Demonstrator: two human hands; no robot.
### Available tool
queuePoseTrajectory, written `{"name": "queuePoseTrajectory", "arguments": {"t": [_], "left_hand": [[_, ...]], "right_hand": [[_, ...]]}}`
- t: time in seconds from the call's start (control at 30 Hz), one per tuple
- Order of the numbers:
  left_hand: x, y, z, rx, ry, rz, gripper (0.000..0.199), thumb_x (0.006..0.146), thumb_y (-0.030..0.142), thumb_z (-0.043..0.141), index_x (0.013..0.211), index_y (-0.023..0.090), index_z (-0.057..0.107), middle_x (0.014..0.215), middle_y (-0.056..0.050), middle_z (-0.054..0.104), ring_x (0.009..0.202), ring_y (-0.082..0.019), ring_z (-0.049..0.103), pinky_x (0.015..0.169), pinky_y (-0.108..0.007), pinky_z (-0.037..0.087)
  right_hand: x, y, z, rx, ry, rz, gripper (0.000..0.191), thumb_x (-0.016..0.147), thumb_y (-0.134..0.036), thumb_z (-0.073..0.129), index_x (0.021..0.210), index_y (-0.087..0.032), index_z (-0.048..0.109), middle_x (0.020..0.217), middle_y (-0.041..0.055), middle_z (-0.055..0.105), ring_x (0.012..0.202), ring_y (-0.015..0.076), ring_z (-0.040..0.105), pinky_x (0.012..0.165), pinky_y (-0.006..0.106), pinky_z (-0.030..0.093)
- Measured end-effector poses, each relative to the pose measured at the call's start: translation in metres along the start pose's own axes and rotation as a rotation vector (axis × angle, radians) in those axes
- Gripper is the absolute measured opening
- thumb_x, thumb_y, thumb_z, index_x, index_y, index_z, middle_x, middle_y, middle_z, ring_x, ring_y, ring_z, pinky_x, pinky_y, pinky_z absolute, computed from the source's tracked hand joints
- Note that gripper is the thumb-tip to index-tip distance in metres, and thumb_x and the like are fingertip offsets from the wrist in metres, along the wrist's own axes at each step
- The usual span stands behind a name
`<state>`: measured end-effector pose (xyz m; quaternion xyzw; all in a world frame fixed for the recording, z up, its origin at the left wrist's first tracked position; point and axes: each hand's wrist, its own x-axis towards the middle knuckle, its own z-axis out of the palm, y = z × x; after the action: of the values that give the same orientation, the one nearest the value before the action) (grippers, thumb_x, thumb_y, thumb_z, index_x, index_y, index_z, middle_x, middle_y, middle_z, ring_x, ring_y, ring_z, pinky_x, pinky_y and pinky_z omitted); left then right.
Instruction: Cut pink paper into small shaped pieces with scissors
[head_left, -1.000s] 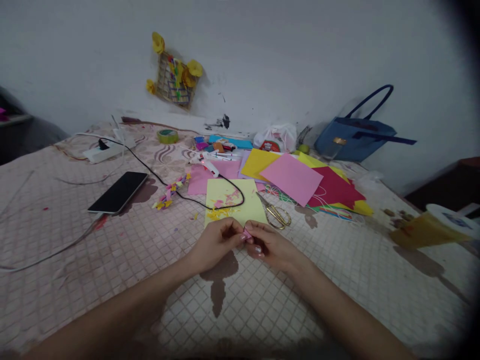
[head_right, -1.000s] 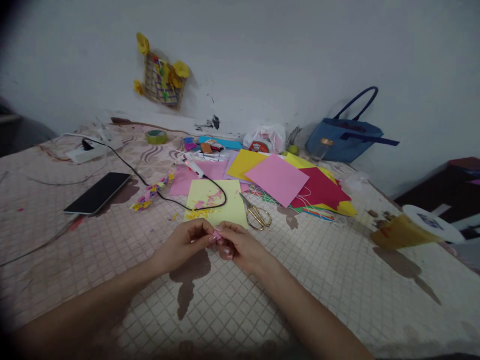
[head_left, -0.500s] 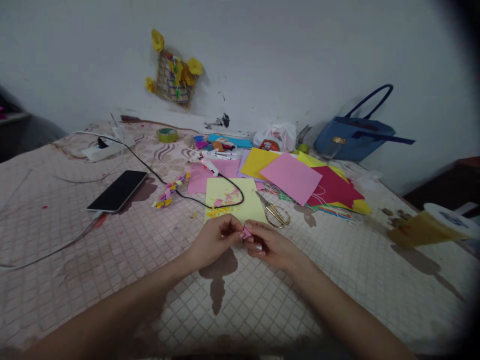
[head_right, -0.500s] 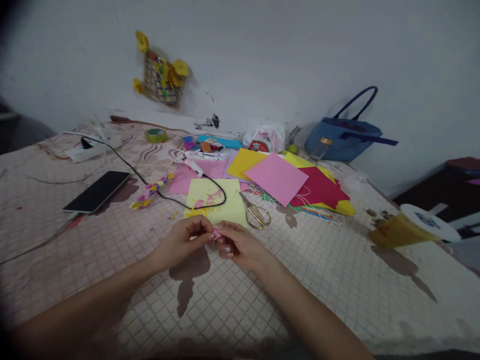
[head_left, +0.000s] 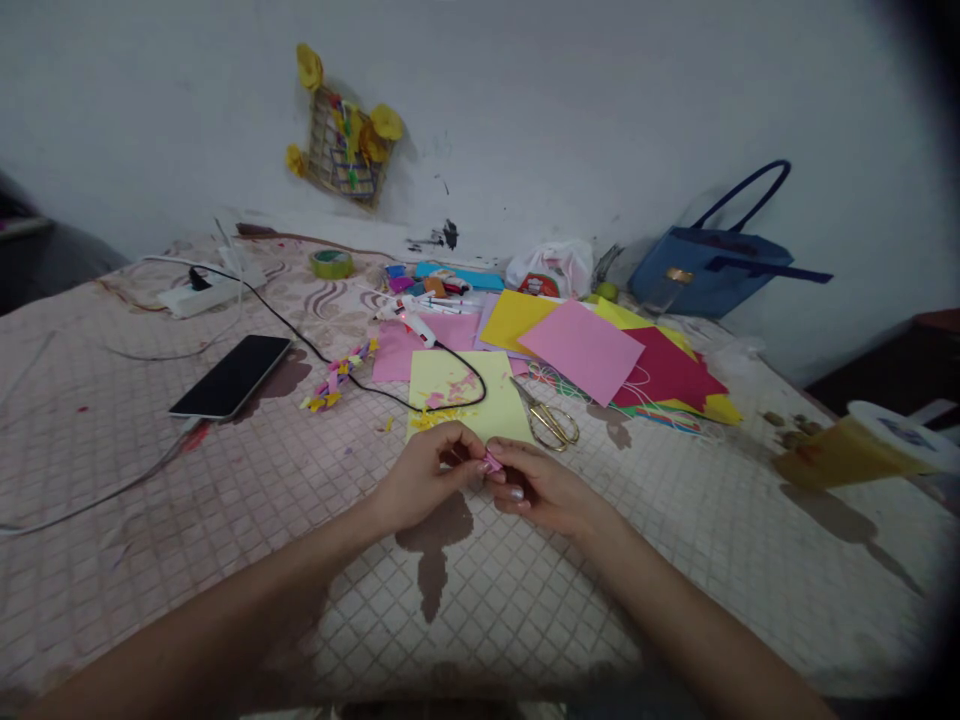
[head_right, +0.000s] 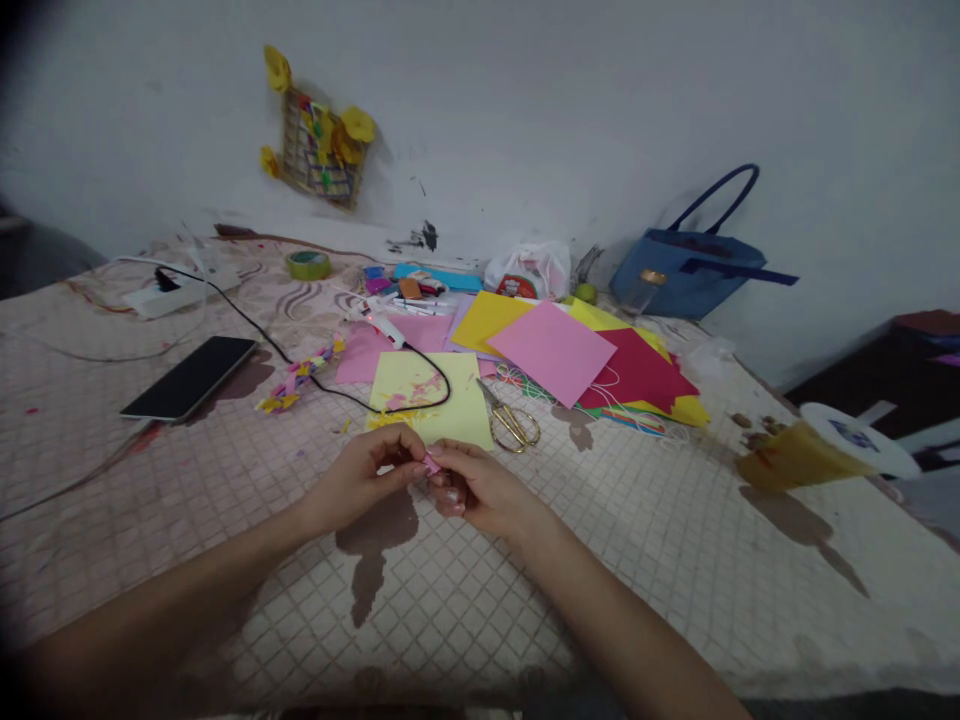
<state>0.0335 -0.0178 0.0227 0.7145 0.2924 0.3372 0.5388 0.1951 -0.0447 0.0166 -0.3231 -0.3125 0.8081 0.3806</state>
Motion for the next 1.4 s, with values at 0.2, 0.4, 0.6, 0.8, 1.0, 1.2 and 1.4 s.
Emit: {"name": "queuePoseTrajectory", "arguments": {"t": [0.2, 0.4, 0.6, 0.8, 1.0, 1.2, 1.4], "left_hand": [[0.000, -0.002, -0.001, 0.040, -0.003, 0.006, 0.013, 0.075, 0.026, 0.054, 0.079, 0.014, 0.053, 0.074, -0.003, 0.058, 0.069, -0.011, 0.054, 0.064, -0.023, 0.043], [-0.001, -0.005, 0.000, 0.096, 0.027, 0.001, 0.013, 0.076, 0.026, 0.052, 0.080, 0.014, 0.053, 0.077, -0.004, 0.058, 0.071, -0.012, 0.054, 0.065, -0.024, 0.043], [-0.001, -0.006, 0.001, 0.121, 0.039, -0.008, 0.014, 0.077, 0.028, 0.051, 0.079, 0.014, 0.053, 0.076, -0.003, 0.058, 0.071, -0.012, 0.054, 0.066, -0.025, 0.043], [-0.001, -0.007, 0.002, 0.057, 0.057, -0.010, 0.014, 0.077, 0.027, 0.051, 0.083, 0.015, 0.050, 0.076, -0.003, 0.058, 0.070, -0.013, 0.055, 0.066, -0.025, 0.044], [-0.002, -0.009, 0.003, 0.034, 0.058, -0.020, 0.015, 0.076, 0.028, 0.053, 0.082, 0.014, 0.051, 0.076, -0.003, 0.057, 0.071, -0.013, 0.055, 0.065, -0.026, 0.043], [0.002, -0.014, 0.000, -0.155, 0.040, -0.087, 0.017, 0.074, 0.029, 0.057, 0.074, 0.012, 0.052, 0.071, -0.002, 0.056, 0.066, -0.011, 0.053, 0.064, -0.024, 0.041], [0.005, -0.012, 0.000, -0.258, 0.033, -0.175, 0.018, 0.069, 0.027, 0.061, 0.071, 0.012, 0.053, 0.065, 0.000, 0.055, 0.060, -0.009, 0.050, 0.058, -0.021, 0.039]], "right_hand": [[-0.001, 0.000, -0.001, -0.004, -0.019, -0.005, 0.017, 0.078, -0.026, 0.054, 0.067, -0.015, 0.047, 0.057, -0.0056, 0.040, 0.039, 0.0021, 0.029, 0.035, 0.017, 0.013], [-0.002, 0.001, -0.001, -0.032, 0.017, -0.022, 0.017, 0.078, -0.027, 0.055, 0.068, -0.015, 0.047, 0.056, -0.0053, 0.042, 0.039, 0.0022, 0.033, 0.035, 0.016, 0.015], [-0.002, 0.002, 0.000, -0.063, 0.035, -0.048, 0.018, 0.079, -0.028, 0.054, 0.068, -0.015, 0.048, 0.057, -0.0048, 0.045, 0.039, 0.0022, 0.035, 0.034, 0.015, 0.018], [-0.002, 0.003, 0.002, -0.083, 0.065, -0.051, 0.018, 0.078, -0.029, 0.055, 0.069, -0.016, 0.048, 0.057, -0.0047, 0.046, 0.039, 0.0027, 0.036, 0.034, 0.015, 0.020], [-0.001, 0.005, 0.002, -0.136, 0.119, -0.079, 0.019, 0.076, -0.032, 0.058, 0.071, -0.017, 0.047, 0.057, -0.0054, 0.046, 0.039, 0.0032, 0.037, 0.033, 0.015, 0.022], [-0.004, 0.003, 0.003, -0.435, 0.195, -0.282, 0.029, 0.081, -0.044, 0.044, 0.072, -0.017, 0.049, 0.060, -0.0029, 0.049, 0.043, 0.0062, 0.043, 0.036, 0.018, 0.033], [-0.005, 0.002, 0.000, -0.677, 0.224, -0.407, 0.019, 0.079, -0.032, 0.052, 0.069, -0.017, 0.049, 0.052, -0.0054, 0.045, 0.042, 0.0061, 0.040, 0.040, 0.019, 0.034]]}}
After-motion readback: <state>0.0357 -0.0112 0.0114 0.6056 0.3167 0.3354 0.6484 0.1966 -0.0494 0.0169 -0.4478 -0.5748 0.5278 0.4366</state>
